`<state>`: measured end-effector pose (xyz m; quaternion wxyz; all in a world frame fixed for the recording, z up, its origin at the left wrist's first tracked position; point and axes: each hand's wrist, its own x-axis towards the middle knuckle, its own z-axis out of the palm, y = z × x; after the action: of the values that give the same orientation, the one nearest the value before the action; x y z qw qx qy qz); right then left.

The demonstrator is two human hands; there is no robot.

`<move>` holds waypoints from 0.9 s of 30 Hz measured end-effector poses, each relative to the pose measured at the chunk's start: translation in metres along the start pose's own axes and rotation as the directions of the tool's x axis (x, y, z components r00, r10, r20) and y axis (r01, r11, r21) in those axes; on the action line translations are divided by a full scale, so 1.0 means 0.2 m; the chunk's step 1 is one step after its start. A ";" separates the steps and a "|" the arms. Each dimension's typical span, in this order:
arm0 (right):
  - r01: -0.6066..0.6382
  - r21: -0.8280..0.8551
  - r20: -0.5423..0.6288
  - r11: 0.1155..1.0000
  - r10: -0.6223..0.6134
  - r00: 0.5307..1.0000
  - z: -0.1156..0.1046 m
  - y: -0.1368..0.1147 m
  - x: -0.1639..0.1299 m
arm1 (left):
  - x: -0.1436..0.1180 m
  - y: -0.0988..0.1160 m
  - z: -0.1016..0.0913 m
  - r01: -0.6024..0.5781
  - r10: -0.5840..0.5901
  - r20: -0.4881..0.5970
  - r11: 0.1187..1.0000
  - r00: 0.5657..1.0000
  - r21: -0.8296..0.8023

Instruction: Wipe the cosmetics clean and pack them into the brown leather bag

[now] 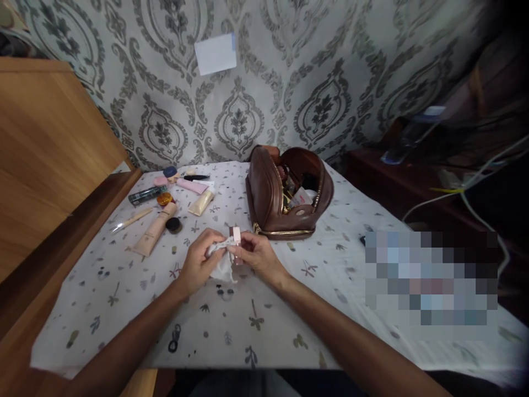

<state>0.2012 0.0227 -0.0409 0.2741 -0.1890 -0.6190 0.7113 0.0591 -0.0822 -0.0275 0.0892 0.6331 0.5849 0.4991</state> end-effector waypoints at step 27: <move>-0.126 -0.164 0.034 0.978 0.134 0.990 -0.01 -0.03 -0.03 | 0.03 0.06 -0.03 0.079 -0.083 0.050 0.994 0.995 0.080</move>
<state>0.2087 0.0211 -0.0366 0.1969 -0.2345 -0.6669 0.6794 0.0616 -0.0833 -0.0140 0.1001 0.6250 0.6266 0.4546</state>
